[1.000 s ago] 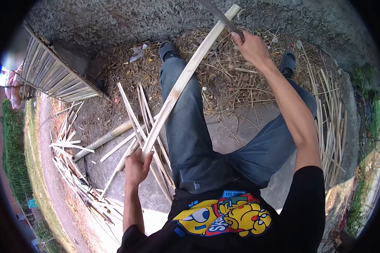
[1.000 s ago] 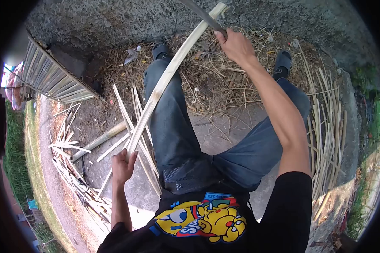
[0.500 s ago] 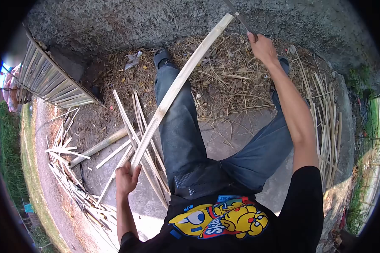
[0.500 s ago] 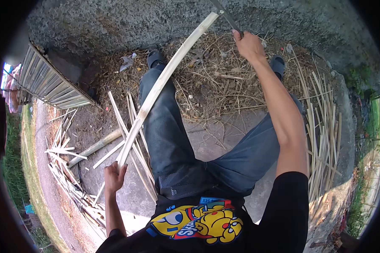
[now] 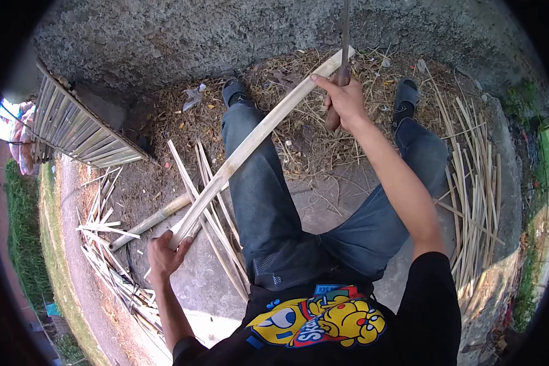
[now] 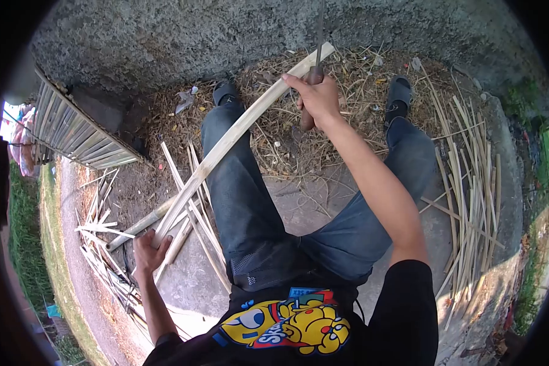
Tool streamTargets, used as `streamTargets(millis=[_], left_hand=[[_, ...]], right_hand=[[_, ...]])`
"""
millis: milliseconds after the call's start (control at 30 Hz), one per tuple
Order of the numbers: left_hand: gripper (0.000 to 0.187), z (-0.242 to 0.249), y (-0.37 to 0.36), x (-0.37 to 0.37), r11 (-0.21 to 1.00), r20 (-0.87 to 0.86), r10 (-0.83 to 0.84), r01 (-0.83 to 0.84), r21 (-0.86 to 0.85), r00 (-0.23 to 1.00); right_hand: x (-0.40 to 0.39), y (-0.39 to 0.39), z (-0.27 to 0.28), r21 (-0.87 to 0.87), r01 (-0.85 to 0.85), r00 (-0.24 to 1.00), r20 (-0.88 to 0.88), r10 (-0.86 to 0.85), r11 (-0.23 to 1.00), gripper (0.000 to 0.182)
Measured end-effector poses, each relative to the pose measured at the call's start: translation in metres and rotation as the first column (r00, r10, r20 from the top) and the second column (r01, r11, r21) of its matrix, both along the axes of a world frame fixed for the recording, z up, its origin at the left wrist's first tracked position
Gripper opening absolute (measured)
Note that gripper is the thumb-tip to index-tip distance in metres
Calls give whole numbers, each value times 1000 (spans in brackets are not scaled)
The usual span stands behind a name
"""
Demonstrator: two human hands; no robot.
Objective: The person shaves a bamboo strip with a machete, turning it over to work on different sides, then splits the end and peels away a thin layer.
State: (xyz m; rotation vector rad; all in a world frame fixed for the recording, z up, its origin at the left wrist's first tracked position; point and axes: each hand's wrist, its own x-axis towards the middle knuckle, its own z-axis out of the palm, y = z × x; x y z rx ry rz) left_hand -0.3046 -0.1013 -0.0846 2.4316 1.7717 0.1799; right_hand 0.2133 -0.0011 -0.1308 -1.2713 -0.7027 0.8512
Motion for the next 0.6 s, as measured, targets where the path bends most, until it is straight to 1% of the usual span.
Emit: streamTargets(millis=[67, 100, 133, 167, 200, 233, 267, 300, 333, 367, 400, 467, 500, 533, 567, 600], left_hand=[[45, 21, 13, 7, 993, -58, -93, 97, 68, 994], [41, 30, 20, 8, 998, -61, 2, 2, 70, 998], [36, 40, 27, 12, 986, -165, 108, -85, 143, 980], [42, 47, 32, 18, 891, -65, 37, -3, 453, 997], [60, 57, 35, 36, 744, 38, 23, -43, 666, 999], [74, 64, 38, 59, 495, 156, 36, -153, 855, 987], [84, 69, 38, 74, 222, 164, 74, -177, 959, 984], [87, 62, 37, 95, 361, 454, -199, -366, 858, 869], [91, 54, 40, 119, 535, 696, -402, -464, 706, 595], [91, 47, 49, 140, 733, 856, -429, -442, 517, 289], [92, 42, 59, 162, 890, 936, -349, -326, 319, -39], [83, 59, 79, 215, 976, 932, -212, -111, 187, -293], [72, 73, 85, 238, 974, 903, -222, -130, 187, -367], [68, 81, 93, 254, 971, 869, -234, -147, 187, -436], [68, 79, 113, 252, 972, 870, -227, -152, 178, -437], [67, 75, 138, 238, 881, 814, -247, 228, 414, -525]], right_hand=[[-3, 5, -6, 82, 66, 988, -145, -54, 994, 34], [-5, 5, -7, 59, 93, 965, -251, -75, 994, 29], [-5, 6, -6, 62, 98, 964, -254, -79, 993, 29], [-6, 5, -7, 32, 153, 919, -372, -130, 988, 24], [-6, 4, -8, -4, 203, 858, -481, -180, 979, 19], [-7, -1, -2, -37, 192, 786, -593, -176, 981, 11], [-8, -5, -4, -36, 193, 786, -593, -177, 980, 11], [-11, -8, -6, -56, 210, 729, -657, -194, 976, 10], [-13, -11, -6, -70, 227, 667, -716, -208, 971, 11], [-20, -16, -4, -107, 210, 638, -738, -220, 972, 9], [-25, -19, -12, -131, 212, 625, -743, -237, 968, 8], [-35, -25, -25, -170, 156, 618, -751, -230, 973, 6], [-37, -27, -36, -176, 151, 625, -746, -232, 973, 6], [-39, -29, -48, -183, 71, 662, -726, -184, 980, 8], [-38, -30, -57, -196, -8, 692, -709, -136, 981, 11], [-36, -32, -61, -208, -9, 692, -708, -144, 978, 11]])
